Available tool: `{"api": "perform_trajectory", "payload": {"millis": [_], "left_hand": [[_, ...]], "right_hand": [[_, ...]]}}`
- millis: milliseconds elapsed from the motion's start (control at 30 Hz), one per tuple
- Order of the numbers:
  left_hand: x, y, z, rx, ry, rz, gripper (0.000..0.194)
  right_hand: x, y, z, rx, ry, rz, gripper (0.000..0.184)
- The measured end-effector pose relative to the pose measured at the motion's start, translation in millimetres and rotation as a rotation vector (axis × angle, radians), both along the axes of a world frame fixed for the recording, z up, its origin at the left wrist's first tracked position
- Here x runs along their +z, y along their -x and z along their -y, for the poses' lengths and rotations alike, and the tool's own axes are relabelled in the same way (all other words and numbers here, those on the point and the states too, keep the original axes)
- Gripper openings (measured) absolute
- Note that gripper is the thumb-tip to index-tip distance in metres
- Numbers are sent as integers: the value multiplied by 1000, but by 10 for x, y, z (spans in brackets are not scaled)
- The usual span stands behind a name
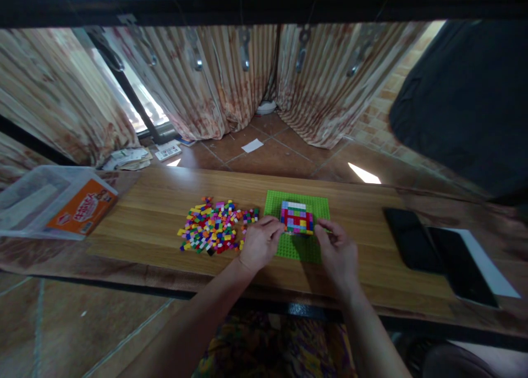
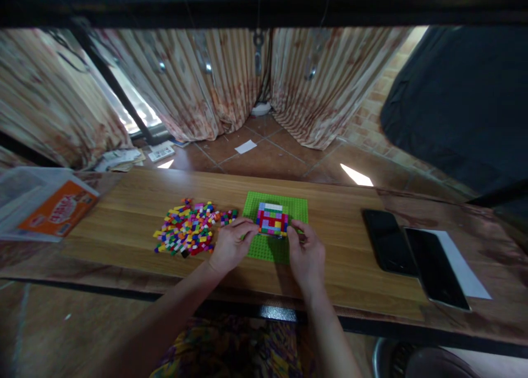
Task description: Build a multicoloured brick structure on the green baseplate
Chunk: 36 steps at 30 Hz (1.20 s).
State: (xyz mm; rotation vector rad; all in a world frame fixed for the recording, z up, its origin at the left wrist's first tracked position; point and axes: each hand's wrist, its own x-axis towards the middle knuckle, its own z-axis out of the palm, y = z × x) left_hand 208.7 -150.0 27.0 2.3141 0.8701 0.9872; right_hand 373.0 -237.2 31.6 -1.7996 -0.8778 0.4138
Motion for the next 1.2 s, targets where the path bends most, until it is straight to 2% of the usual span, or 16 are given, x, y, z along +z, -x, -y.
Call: {"api": "perform_trajectory", "payload": {"millis": [133,267,400,533,700,867,1000,1100,1200], "left_hand": [[-66,-1,28,13,-98,-45,21],[-85,19,15,-33,-243,-199,26],[-38,22,-60,-77,-275,-314,23],[-12,15,-117,-78,-280,-317,23],[-95,-1,-120,-44,-270,-251,27],[-177,-1,-134,-56,-410,-353,30],[-129,10,-146,-107,-497,-414,29],[-57,33,-108,-91,-451,-420,27],[-13,88,-16,11,-262,-326,33]], "right_hand": [[-106,-9,-60,57,5,-102,51],[-164,-16,-81,43,47,-85,54],[-198,-21,-104,29,62,-86,53],[-233,-26,-132,13,57,-131,52],[-220,-21,-146,7,50,-189,51],[-188,-34,-152,18,58,-229,52],[-170,-45,-165,36,50,-235,53],[-148,-33,-158,36,61,-253,53],[-149,-62,-137,50,78,-273,53]]}}
